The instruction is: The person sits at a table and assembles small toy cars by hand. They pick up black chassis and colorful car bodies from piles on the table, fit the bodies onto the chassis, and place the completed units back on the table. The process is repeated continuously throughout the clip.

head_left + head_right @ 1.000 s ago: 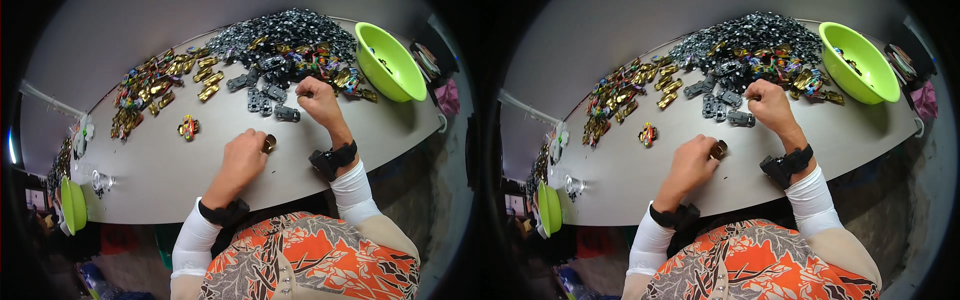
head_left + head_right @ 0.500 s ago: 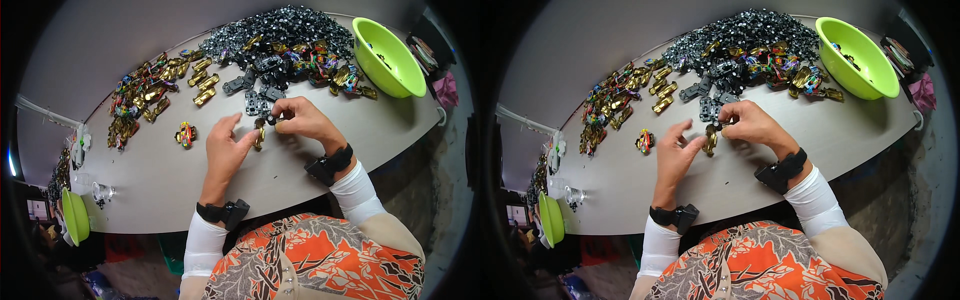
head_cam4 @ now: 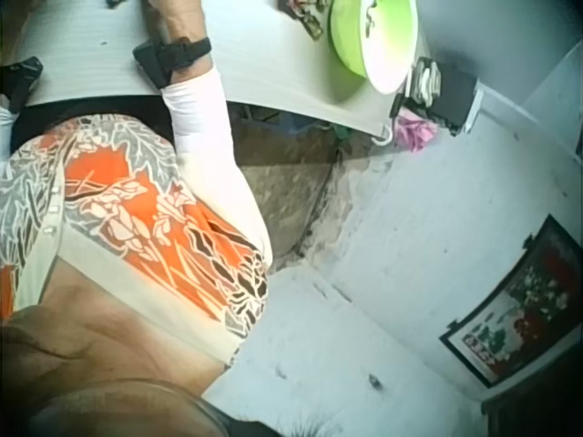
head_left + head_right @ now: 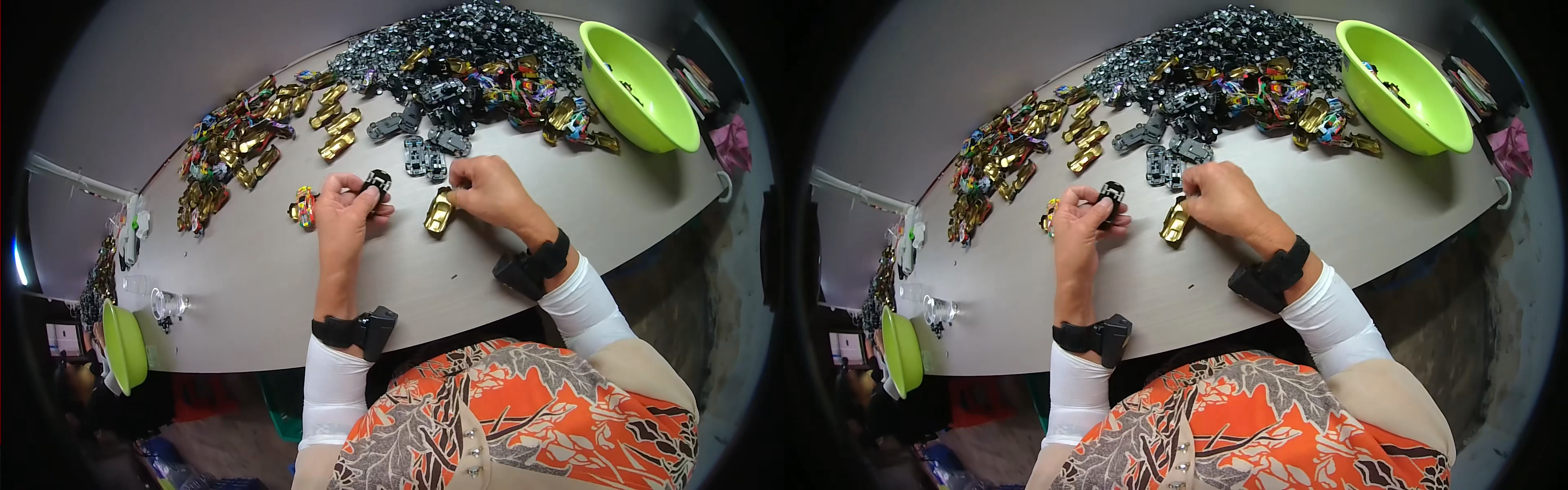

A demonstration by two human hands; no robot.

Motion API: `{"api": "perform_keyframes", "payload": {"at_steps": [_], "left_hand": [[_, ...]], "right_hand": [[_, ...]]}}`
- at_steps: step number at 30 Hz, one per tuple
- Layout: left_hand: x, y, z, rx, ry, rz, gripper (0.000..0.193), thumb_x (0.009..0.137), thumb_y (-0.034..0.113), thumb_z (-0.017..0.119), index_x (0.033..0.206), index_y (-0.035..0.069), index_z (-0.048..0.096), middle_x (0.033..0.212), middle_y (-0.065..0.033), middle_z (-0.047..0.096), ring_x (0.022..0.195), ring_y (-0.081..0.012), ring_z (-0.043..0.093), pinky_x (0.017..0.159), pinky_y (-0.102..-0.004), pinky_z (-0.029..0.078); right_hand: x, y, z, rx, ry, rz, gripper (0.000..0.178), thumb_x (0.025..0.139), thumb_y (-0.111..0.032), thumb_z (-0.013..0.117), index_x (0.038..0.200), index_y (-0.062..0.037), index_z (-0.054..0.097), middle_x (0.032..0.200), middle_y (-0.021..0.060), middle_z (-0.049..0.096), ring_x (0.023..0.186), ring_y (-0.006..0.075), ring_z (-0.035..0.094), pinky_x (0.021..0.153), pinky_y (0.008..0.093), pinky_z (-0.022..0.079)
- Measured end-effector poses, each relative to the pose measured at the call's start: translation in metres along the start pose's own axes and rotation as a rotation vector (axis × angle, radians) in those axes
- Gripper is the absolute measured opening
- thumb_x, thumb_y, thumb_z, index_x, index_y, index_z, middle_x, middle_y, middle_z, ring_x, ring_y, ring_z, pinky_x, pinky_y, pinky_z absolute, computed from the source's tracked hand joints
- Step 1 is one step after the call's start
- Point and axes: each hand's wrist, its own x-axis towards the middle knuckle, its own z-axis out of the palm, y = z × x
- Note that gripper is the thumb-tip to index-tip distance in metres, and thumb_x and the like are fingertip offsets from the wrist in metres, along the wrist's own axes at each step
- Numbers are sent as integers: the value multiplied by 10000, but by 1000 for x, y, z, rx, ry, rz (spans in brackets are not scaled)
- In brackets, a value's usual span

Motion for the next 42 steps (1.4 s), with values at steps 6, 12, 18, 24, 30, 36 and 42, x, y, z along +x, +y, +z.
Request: {"api": "perform_keyframes", "payload": {"at_steps": [6, 12, 18, 24, 30, 36, 42], "left_hand": [[-5, -19, 21, 154, -98, -17, 235, 780, 6, 633, 787, 77, 409, 752, -81, 619, 633, -129, 628, 490, -218, 500], [-12, -13, 33, 3, -61, -59, 186, 762, -13, 646, 862, 15, 492, 831, -81, 611, 671, -141, 624, 516, -252, 538], [-9, -23, 29, -244, -62, -59, 266, 734, -57, 622, 992, -14, 576, 847, -46, 596, 693, -113, 599, 584, -242, 544], [-13, -14, 29, -320, -107, 1, 289, 722, -102, 581, 999, -21, 583, 872, -61, 601, 754, -117, 598, 626, -252, 543], [-13, -17, 32, -349, -116, -57, 315, 839, 33, 580, 1138, -36, 508, 946, -84, 600, 759, -159, 615, 661, -323, 568], [-14, -8, 27, -499, -197, -217, 348, 941, 187, 429, 1210, -33, 416, 1069, -135, 565, 941, -231, 596, 759, -457, 542], [-13, -7, 28, -506, -356, -202, 465, 914, 107, 458, 1325, -44, 303, 1126, -134, 531, 965, -208, 573, 820, -378, 515]], "right_hand": [[-4, -10, 21, -178, 94, -57, 132, 677, -142, 629, 774, -55, 608, 684, 188, 605, 680, 372, 598, 611, 458, 456], [-5, -19, 28, 99, 196, -74, 124, 696, -96, 597, 802, -43, 561, 692, 184, 599, 674, 380, 588, 597, 465, 443], [-8, -23, 34, 545, 142, -147, 194, 700, -38, 629, 875, 2, 556, 698, 88, 583, 626, 163, 576, 552, 278, 458], [-7, -24, 26, 835, -173, 59, 194, 748, -20, 670, 894, -6, 543, 817, 0, 554, 717, 46, 542, 600, 194, 462], [-7, -25, 32, 838, -36, -50, 197, 737, -56, 674, 885, -19, 549, 753, 7, 568, 692, 61, 526, 594, 226, 461], [-5, -26, 14, 989, -43, 69, 220, 769, -61, 658, 946, -20, 535, 783, 16, 588, 686, 53, 545, 507, 177, 425], [-8, -27, 20, 848, -92, -5, 217, 782, -44, 609, 981, -24, 524, 844, 27, 591, 703, 60, 543, 532, 204, 475]]}}
